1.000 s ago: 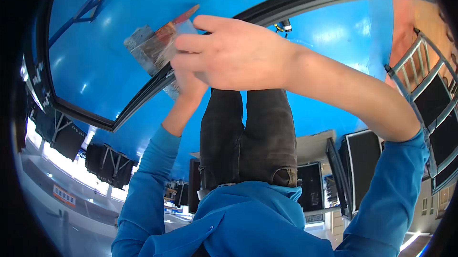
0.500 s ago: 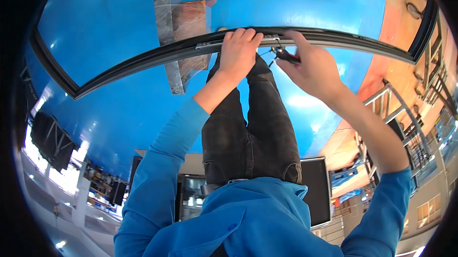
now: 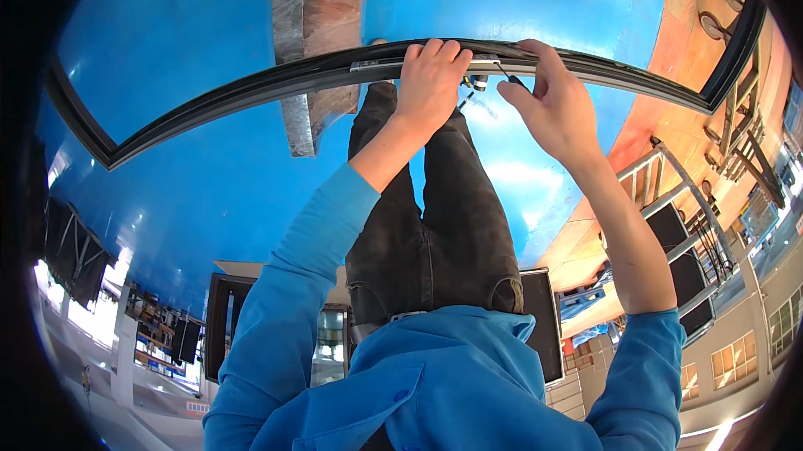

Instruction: Assembling hardware onto a metal door track or frame.

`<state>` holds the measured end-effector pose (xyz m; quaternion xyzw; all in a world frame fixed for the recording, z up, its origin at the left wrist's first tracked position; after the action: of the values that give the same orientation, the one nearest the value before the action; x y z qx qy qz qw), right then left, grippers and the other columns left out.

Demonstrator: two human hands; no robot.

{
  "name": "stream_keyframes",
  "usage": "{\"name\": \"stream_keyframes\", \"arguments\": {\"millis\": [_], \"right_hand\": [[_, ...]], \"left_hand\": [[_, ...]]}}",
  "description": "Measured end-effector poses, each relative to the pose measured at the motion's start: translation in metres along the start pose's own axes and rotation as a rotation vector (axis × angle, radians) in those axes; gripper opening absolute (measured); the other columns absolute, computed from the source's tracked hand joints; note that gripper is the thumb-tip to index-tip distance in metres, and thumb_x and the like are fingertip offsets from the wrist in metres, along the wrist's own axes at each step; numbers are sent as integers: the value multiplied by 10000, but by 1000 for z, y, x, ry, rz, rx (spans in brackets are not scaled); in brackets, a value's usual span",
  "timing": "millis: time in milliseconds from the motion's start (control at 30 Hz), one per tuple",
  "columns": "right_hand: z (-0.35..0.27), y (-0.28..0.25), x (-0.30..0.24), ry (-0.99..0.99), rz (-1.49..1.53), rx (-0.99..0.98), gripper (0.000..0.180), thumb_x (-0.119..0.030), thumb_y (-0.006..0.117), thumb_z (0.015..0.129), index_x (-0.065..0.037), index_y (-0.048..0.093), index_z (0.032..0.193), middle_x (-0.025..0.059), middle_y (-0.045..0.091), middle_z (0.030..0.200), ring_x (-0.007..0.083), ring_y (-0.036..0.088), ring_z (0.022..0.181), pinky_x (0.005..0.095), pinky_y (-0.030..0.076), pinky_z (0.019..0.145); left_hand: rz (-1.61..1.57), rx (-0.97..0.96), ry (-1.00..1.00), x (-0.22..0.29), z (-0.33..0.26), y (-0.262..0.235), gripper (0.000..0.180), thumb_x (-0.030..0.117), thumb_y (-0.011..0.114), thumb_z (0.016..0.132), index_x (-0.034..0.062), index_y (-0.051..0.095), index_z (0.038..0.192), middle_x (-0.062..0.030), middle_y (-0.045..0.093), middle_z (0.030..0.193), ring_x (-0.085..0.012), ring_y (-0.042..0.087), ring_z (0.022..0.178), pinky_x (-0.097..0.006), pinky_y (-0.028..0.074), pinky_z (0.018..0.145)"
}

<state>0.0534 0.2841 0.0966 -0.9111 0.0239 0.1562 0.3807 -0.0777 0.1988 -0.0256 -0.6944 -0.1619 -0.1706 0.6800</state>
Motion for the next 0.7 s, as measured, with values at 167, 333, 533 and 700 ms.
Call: {"name": "stream_keyframes", "arguments": {"millis": [167,333,533,700], "right_hand": [[-1,13,17,4,175,40,379,-130,736,922,-73,702,1295,31,637,789,165,584,703,309,480,644],[-15,9,-5,-320,150,144,284,-37,727,900,-51,735,1184,38,652,812,169,583,704,305,480,648],[-21,29,-78,-434,255,195,218,19,727,888,-31,726,1100,61,682,929,187,588,718,301,479,652],[-18,69,-101,-432,403,128,216,20,716,902,-28,724,1112,64,676,925,199,587,721,315,474,652]], "left_hand": [[-117,43,-4,-11,-5,-17,294,80,756,819,105,730,1110,-37,667,1034,-233,618,968,-368,436,929],[-387,249,-205,-95,-36,-75,289,93,756,832,124,755,1120,-18,698,999,-252,657,942,-397,458,926],[-236,123,-178,-139,-78,-86,298,168,823,818,168,789,1114,47,689,1090,-195,610,1017,-368,427,951],[-230,9,-150,-148,-79,-74,319,210,847,808,212,803,1123,86,668,1132,-162,570,1046,-357,404,948]]}}
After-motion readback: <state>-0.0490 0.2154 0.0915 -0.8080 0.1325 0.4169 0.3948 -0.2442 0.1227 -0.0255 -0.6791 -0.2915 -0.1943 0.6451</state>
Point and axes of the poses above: each hand's wrist, its own z-axis towards the middle knuckle, its own y-axis out of the palm, x = y × z, the point moved 5 cm from there along z, towards the middle knuckle
